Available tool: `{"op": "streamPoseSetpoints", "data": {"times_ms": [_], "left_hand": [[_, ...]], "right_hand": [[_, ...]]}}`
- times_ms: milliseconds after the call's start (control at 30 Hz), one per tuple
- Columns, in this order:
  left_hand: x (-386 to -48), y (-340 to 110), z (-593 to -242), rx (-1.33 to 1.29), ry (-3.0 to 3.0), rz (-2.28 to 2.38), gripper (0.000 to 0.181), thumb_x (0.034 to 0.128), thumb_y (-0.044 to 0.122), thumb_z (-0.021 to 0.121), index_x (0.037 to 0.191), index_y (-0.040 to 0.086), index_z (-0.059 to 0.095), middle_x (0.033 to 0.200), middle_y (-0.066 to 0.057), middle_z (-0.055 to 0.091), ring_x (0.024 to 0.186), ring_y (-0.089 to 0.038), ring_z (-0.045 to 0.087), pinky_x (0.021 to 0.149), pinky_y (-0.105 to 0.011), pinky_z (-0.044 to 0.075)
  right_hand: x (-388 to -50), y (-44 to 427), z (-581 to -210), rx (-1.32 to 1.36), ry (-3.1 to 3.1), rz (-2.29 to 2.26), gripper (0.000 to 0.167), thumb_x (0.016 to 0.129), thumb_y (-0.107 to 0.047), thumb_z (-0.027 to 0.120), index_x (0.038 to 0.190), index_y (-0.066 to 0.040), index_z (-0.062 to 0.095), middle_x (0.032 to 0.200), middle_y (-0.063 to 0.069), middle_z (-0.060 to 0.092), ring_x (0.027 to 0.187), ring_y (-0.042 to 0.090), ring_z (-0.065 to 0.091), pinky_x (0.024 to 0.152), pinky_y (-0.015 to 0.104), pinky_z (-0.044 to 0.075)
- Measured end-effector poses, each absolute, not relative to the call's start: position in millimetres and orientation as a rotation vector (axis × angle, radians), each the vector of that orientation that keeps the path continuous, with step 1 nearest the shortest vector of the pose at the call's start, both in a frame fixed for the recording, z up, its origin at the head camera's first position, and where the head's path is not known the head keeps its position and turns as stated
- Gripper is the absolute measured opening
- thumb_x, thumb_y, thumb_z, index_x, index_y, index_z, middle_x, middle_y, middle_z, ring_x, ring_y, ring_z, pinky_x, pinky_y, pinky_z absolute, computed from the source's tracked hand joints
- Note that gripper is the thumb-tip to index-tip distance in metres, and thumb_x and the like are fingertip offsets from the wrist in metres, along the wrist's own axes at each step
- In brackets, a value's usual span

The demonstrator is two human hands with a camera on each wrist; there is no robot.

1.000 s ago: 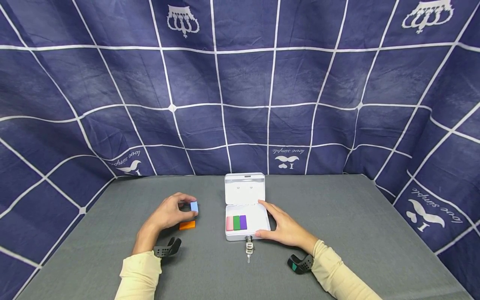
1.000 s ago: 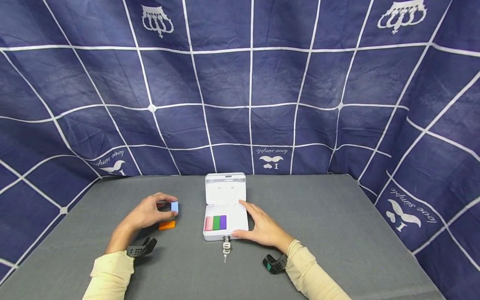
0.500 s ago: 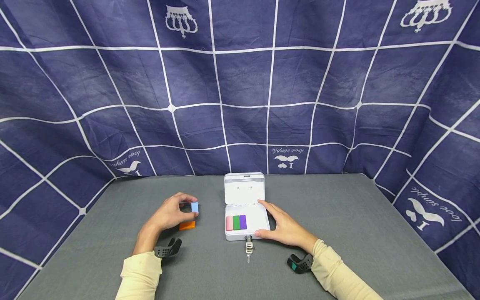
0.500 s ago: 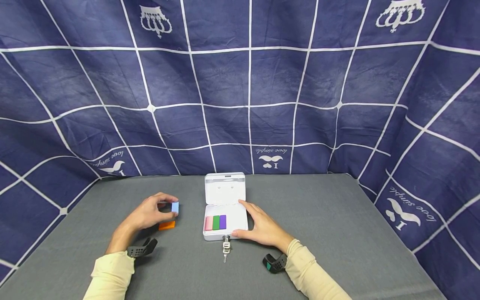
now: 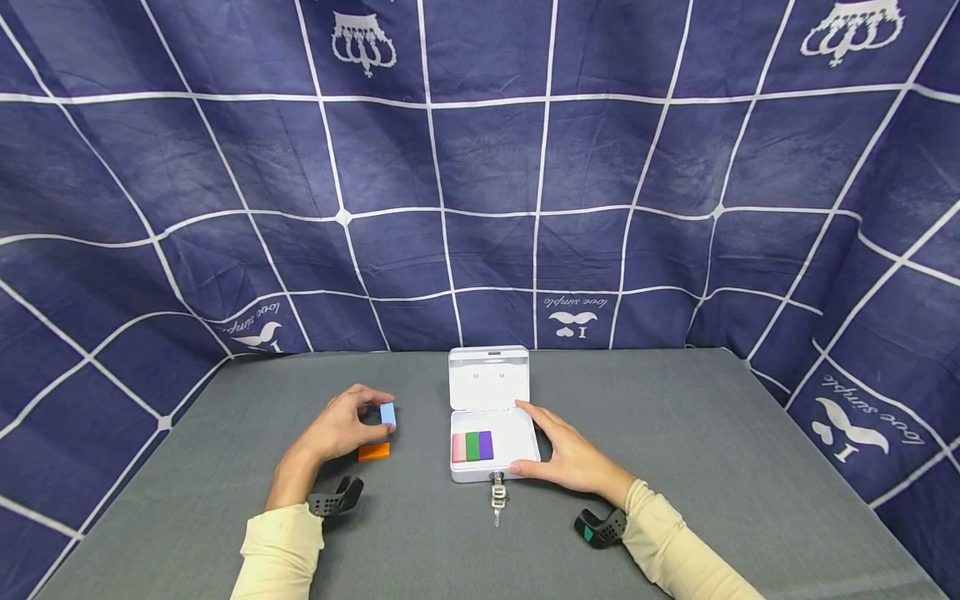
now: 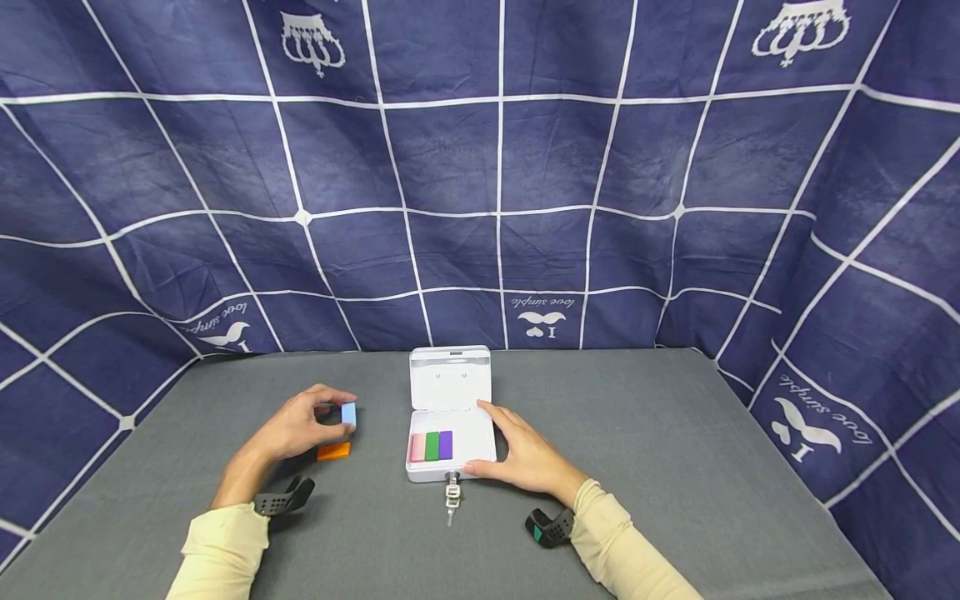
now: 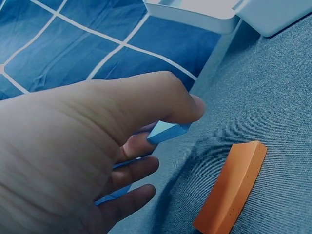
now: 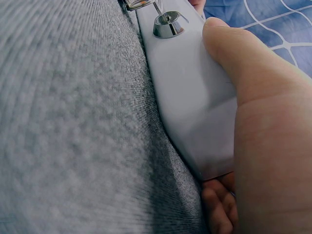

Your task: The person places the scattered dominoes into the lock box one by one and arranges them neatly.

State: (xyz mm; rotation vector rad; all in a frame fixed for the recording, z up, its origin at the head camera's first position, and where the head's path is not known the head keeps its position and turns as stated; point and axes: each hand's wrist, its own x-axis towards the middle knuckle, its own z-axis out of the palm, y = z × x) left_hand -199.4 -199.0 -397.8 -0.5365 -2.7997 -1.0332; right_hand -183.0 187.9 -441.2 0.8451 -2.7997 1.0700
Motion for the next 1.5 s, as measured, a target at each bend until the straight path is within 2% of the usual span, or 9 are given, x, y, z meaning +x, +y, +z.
{"op": "streamPoseSetpoints", "data": {"times_ms": [600,1000,1500], "left_hand": [[-197.3,-191.3,-386.3,-0.525,-2.795,-1.072,0.048,0.0848,0.022,0.085,0.126,0.002,0.07,0.122,-0.014,0.066,0.117,-0.037,0.064,0.097,-0.056,0.052],[-194.1,-182.2,-375.5,-0.559,-2.741,-1.116,0.044,0.0863,0.02,0.084,0.125,0.004,0.071,0.116,-0.01,0.065,0.116,-0.038,0.065,0.101,-0.053,0.052],[-192.1,-173.1,-366.4,-0.598,-2.706,-1.109,0.041,0.0908,0.026,0.081,0.126,0.009,0.071,0.118,-0.007,0.065,0.112,-0.035,0.067,0.098,-0.051,0.054]], "right_hand": [[-183.2,188.8,-443.7,0.816,-2.818,1.068,0.098,0.083,-0.059,0.079,0.163,-0.024,0.033,0.159,0.008,0.045,0.146,0.031,0.043,0.117,0.056,0.037],[-182.3,188.1,-442.3,0.851,-2.791,1.077,0.096,0.085,-0.056,0.079,0.162,-0.02,0.034,0.158,0.01,0.046,0.145,0.033,0.045,0.115,0.057,0.038],[-183.5,188.5,-442.7,0.85,-2.793,1.07,0.096,0.085,-0.056,0.079,0.162,-0.019,0.034,0.157,0.011,0.047,0.144,0.033,0.045,0.115,0.057,0.038]]}}
